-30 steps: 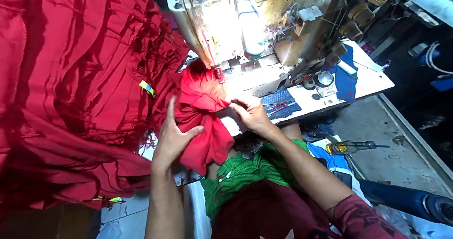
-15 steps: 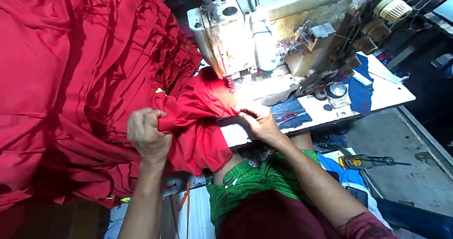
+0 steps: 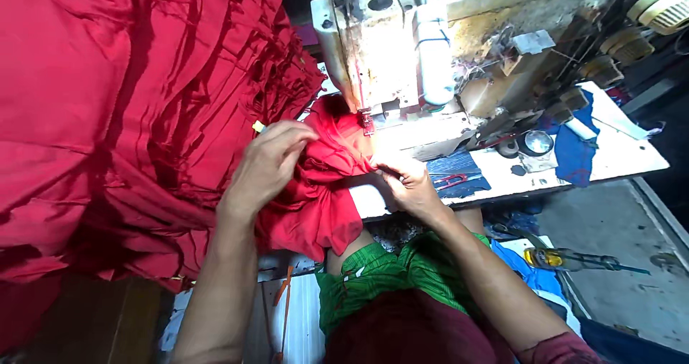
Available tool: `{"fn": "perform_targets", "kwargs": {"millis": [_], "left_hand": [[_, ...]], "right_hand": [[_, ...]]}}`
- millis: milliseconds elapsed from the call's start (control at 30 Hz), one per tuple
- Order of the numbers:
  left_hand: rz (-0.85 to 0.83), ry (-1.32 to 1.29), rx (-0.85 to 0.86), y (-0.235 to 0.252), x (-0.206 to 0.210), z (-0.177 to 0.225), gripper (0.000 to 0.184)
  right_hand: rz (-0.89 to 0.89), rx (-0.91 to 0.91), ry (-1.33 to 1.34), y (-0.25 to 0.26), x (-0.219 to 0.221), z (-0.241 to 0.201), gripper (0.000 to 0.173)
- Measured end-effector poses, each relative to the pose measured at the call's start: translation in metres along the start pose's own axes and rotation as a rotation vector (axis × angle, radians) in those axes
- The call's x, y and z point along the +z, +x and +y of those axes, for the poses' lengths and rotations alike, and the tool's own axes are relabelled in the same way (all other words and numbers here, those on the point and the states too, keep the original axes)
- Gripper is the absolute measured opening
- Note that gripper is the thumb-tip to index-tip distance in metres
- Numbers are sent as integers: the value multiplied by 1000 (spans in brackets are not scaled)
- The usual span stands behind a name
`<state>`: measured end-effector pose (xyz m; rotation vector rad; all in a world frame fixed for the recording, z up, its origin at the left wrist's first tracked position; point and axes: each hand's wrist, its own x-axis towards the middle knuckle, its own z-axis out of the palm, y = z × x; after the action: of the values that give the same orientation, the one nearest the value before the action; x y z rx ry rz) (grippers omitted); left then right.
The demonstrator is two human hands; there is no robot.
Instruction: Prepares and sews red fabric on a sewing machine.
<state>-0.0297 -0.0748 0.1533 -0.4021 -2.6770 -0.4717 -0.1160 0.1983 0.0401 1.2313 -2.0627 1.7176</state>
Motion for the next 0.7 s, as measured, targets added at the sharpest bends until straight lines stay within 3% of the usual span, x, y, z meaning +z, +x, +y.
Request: {"fn": "perform_targets", "kwargs": {"millis": [67, 200, 300, 433, 567, 700], "left_hand": [[-77, -5, 180, 29, 17, -10, 33], [-243, 163, 188, 49, 19, -21, 29], [-211, 158, 220, 42, -8, -12, 26], [-154, -166, 385, 19, -29, 28, 25], [-194, -345, 463, 0, -9, 58, 18], [-126, -332, 453, -7, 32, 63, 21]], "right_hand": [[-10, -5, -13, 1, -1, -1, 17], [-39, 2, -25, 2, -6, -3, 17], [-49, 8, -37, 3, -8, -5, 17], [-117, -13, 34, 6, -12, -17, 15], [-227, -102, 127, -8, -16, -44, 14], [-131, -85, 94, -39, -9, -44, 15]]}}
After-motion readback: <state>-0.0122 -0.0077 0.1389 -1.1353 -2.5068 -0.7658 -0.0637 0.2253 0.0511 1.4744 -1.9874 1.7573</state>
